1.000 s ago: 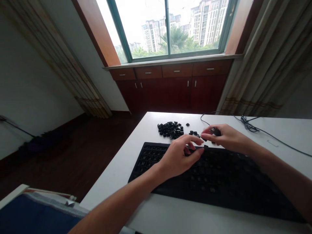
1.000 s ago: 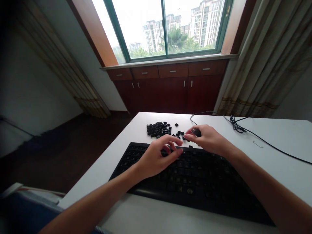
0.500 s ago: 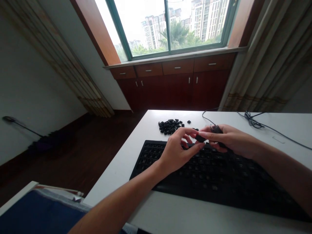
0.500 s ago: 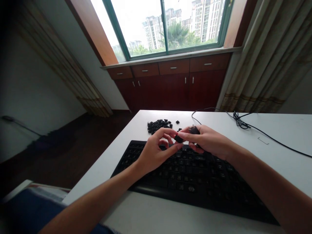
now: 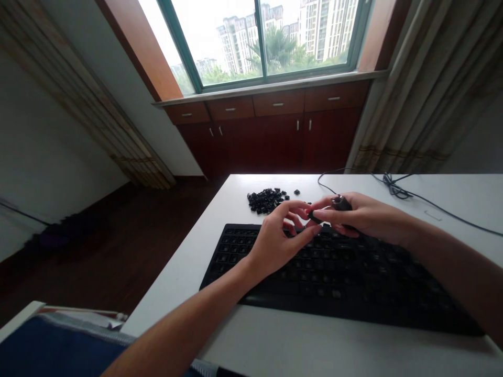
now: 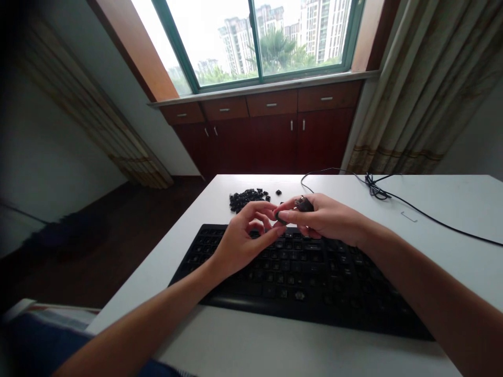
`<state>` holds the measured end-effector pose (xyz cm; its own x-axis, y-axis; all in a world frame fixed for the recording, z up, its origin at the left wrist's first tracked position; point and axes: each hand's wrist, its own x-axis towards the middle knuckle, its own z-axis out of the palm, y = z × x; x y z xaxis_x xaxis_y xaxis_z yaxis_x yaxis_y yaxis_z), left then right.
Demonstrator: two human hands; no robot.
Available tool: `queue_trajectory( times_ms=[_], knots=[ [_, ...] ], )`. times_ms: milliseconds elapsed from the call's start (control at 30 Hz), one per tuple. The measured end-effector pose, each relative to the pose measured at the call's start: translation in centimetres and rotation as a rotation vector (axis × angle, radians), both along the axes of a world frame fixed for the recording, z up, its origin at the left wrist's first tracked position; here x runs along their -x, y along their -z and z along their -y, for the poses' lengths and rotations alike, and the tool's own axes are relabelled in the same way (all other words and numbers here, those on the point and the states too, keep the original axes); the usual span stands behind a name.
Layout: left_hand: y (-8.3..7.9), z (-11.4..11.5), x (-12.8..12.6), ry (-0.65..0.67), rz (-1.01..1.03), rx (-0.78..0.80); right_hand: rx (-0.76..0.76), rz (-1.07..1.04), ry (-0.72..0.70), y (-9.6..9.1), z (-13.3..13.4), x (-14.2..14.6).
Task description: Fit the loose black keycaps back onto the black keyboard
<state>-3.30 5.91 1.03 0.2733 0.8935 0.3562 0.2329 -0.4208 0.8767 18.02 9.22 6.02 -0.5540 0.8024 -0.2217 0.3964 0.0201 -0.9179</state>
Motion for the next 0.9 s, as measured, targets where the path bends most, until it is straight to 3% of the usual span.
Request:
queue_trajectory(
  times_ms=[467,700,900],
  knots=[
    [0.2,0.0,0.0,-0.032,-0.015,-0.013,-0.020,-0.033,0.151,-0.6,0.7,0.8],
    [0.3,-0.1,-0.1,-0.031,0.010,-0.056,-0.048,0.018,0.075,-0.4,1.2,1.1],
    [-0.1,0.1,-0.2,-0.011,0.040,-0.061,-0.178,0.138,0.070,-0.9,0.9,0.6]
  ],
)
